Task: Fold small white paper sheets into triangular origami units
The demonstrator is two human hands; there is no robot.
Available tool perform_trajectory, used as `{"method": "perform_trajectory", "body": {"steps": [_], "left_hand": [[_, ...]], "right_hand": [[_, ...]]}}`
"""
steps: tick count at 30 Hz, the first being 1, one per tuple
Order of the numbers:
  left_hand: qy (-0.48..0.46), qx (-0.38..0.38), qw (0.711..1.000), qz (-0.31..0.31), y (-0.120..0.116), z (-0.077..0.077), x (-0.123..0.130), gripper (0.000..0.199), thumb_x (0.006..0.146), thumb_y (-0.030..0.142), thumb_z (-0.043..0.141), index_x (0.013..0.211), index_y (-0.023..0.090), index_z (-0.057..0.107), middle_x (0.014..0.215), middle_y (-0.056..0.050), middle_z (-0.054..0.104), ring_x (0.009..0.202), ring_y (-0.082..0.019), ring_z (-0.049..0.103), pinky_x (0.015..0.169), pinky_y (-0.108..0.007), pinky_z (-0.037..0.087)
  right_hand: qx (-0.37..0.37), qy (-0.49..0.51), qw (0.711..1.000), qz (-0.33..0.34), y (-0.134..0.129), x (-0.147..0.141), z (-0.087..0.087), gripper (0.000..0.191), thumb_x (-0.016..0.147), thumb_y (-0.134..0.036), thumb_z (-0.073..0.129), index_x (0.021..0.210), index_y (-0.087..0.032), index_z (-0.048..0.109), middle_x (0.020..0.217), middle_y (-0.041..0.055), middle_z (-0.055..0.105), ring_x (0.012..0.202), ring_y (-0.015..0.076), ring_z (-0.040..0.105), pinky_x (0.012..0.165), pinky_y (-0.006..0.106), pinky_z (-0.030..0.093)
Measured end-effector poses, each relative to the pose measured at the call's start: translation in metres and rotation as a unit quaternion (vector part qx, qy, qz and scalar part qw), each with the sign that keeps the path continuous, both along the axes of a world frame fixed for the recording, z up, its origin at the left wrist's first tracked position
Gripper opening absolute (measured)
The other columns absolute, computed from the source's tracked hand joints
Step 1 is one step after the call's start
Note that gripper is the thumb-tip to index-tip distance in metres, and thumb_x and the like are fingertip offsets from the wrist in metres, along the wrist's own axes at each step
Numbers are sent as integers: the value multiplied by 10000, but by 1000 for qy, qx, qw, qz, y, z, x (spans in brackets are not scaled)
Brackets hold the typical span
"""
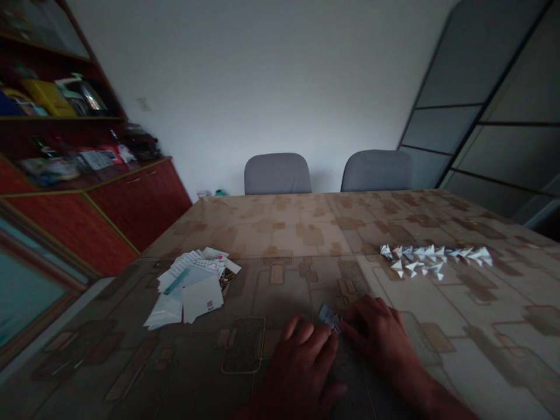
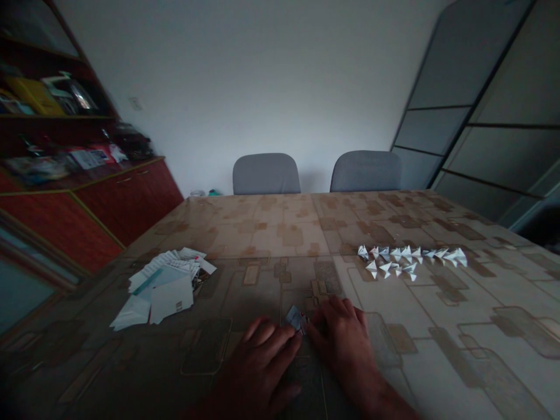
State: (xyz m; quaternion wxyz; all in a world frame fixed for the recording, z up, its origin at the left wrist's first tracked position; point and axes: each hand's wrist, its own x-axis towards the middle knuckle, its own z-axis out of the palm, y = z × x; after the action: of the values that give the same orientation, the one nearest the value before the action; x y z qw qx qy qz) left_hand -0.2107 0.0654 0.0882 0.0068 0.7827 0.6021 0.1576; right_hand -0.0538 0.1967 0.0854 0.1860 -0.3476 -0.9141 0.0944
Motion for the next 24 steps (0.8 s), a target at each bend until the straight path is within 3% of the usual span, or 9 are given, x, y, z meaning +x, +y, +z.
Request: {"method": "perform_trajectory", "body": {"steps": [6, 12, 17, 24], "left_hand": [[15, 52, 999, 6, -2, 1, -1, 572, 896, 574, 499, 1234, 117, 562, 1178, -110, 653, 995, -280, 590, 983, -512, 375], [39, 138, 989, 33, -23, -4, -16, 535, 920, 591, 447, 1173, 145, 602, 1111, -92, 686, 949, -247, 611, 964, -451, 373], [26, 194, 979, 52, -29, -9, -18, 539, 939, 587, 394, 1123, 133, 617, 1078, -101, 686, 955, -249, 602, 982, -452, 351], [9, 195, 979, 55, -27, -3, -16, 476, 912, 556, 484, 1097, 144, 634, 1074, -102, 686, 980, -247, 608, 1022, -449, 344]], "right_hand": [[25, 8, 999, -24, -1, -3, -10, 92, 822, -288, 649, 763, -234, 603, 805, 26, 630, 789, 253, 600, 709, 402, 436], [32, 9, 999, -20, 8, 12, -13, 88, 853, -280, 610, 780, -237, 589, 807, 26, 624, 777, 248, 594, 704, 402, 446], [66, 40, 996, -38, 3, 3, -13, 80, 848, -292, 609, 794, -239, 583, 817, 34, 615, 771, 251, 584, 688, 402, 453], [74, 74, 994, -35, -23, -28, -19, 263, 769, -265, 679, 992, -224, 546, 1190, 117, 570, 1040, 316, 565, 834, 480, 461]]}}
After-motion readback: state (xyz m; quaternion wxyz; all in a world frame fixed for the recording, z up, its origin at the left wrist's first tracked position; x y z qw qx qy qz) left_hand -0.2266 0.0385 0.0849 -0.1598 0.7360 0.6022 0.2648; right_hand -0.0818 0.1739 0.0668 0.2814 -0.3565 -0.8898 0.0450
